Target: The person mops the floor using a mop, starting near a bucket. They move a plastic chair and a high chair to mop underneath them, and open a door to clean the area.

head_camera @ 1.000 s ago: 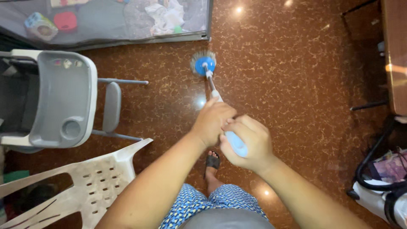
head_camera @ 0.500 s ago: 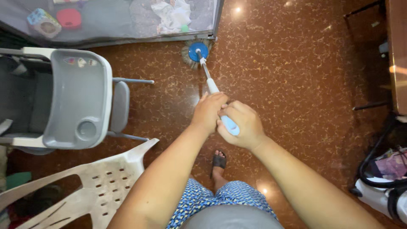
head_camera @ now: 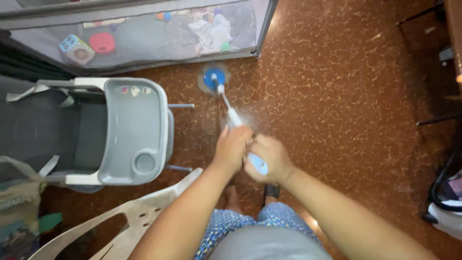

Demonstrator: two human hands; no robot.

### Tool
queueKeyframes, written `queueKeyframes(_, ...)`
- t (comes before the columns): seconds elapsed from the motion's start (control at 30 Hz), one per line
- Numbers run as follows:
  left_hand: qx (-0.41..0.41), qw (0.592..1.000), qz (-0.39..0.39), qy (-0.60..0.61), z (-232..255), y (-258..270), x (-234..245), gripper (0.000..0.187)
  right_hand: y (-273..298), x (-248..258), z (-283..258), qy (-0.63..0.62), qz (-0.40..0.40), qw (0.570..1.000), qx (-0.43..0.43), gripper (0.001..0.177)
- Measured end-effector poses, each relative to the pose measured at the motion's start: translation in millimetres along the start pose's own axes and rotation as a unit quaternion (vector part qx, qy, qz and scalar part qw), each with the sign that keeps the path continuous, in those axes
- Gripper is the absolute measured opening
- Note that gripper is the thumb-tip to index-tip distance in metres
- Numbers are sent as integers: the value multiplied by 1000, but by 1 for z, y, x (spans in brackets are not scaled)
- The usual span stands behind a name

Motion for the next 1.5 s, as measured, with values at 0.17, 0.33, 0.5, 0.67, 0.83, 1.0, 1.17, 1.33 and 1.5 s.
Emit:
queueKeyframes(0.17,-26,998,17,-48,-9,-19,32,3,-23,-9,-9,8,8,999,-43,25)
queueKeyframes(0.33,-5,999,11,-32,21,0,69,7,-33,10,-32,-33,9,999,-26,21)
queueKeyframes(0.5,44,998,-29,19,-4,15,41,15,-23,-9,-23,-31,6,999,12,18)
queueKeyframes(0.67,48,998,-43,25,-36,-9,-3,22,-5,-14,2,17,-17,998,-60,23)
queueKeyframes(0.83,24,996,-47,72,2,-42,-9,37,-20,46,6,64,11,992,-107,23)
queueKeyframes(1.0,-47,984,-68,159,70,-58,-25,52,-13,113,-10,145,51,976,-156,19)
queueKeyframes(1.17,-67,955,-145,250,87,-80,-97,31,26,124,19,182,60,961,-198,20)
queueKeyframes(1.33,44,980,-160,114,58,-82,-137,59,69,86,69,190,-3,948,-255,26)
queueKeyframes(1.5,226,968,-108,22,-28,-41,-96,78,71,78,95,139,29,949,-282,25)
Point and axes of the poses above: each hand's wrist, its own y-axis away from the middle knuckle, its own x-axis out of the back of the hand, z = x × y, the point moved 6 cm from there along -y, towards the middle knuckle, and after that the axes turned 6 degrees about y, right-handed, at the moved point
